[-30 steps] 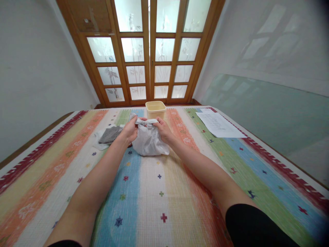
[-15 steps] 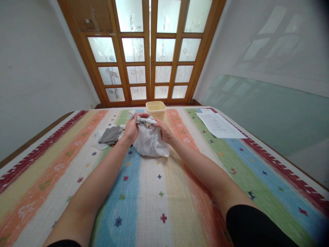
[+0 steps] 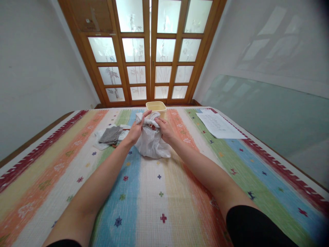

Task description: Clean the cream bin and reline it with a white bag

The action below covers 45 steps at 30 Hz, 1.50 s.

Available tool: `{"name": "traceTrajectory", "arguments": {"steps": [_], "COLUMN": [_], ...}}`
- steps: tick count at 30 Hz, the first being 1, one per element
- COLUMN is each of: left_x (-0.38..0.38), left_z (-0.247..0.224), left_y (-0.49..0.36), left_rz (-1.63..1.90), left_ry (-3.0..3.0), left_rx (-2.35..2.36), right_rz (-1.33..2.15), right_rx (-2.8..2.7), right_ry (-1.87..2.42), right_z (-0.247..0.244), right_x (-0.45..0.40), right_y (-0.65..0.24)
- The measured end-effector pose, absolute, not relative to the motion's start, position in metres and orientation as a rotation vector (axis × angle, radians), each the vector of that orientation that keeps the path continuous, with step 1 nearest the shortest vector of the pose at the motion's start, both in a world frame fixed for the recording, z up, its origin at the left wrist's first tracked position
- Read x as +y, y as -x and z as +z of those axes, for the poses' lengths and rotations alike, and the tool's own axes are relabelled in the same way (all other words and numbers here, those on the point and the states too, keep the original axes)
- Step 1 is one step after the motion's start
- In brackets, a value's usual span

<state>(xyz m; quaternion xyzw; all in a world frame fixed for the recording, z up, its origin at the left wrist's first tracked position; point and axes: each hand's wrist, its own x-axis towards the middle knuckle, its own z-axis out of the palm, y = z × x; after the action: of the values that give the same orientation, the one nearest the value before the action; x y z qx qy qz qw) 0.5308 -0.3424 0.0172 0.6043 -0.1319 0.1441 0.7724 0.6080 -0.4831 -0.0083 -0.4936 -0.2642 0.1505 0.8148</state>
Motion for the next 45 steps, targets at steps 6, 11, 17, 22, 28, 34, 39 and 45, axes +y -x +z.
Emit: {"name": "traceTrajectory", "arguments": {"steps": [6,11,17,22,28,34,39,45], "left_x": [-0.332,-0.333,-0.334,-0.333,-0.328,-0.341,-0.355,-0.364], "left_z": [0.01,0.013,0.024,0.028,0.034,0.041,0.046,0.047], "left_y": [-0.539,-0.538,-0.535,-0.534,-0.532,-0.528,-0.521,-0.517], "left_rz": [0.32,0.276,0.373,0.432,0.356,0.259,0.229,0.2], "left_ry": [-1.308,-1.25,-1.135,-1.048,-0.832,-0.69,-0.743,-0.9], "left_rx": [-0.142,-0.033,0.01,-0.01,0.025,0.038,0.078,0.066], "right_rz": [0.183,0.125,0.193,0.181,0.161,-0.093,0.011,0.166], "right_rx": [-0.48,-0.472,-0.809,-1.277,-1.604,-1.498,-1.224,-0.968], "right_ry": [1.003,1.005,1.304,1.633,1.78,1.84,1.667,1.51], "right_z": [-0.012,-0.015,-0.021,-0.021,-0.02,-0.05,-0.07,-0.066], "right_x": [-0.478,-0.477,-0.488,-0.504,-0.507,-0.484,-0.472,-0.473], "right_y": [-0.612,-0.616,-0.623,-0.629,-0.623,-0.609,-0.608,-0.601]}}
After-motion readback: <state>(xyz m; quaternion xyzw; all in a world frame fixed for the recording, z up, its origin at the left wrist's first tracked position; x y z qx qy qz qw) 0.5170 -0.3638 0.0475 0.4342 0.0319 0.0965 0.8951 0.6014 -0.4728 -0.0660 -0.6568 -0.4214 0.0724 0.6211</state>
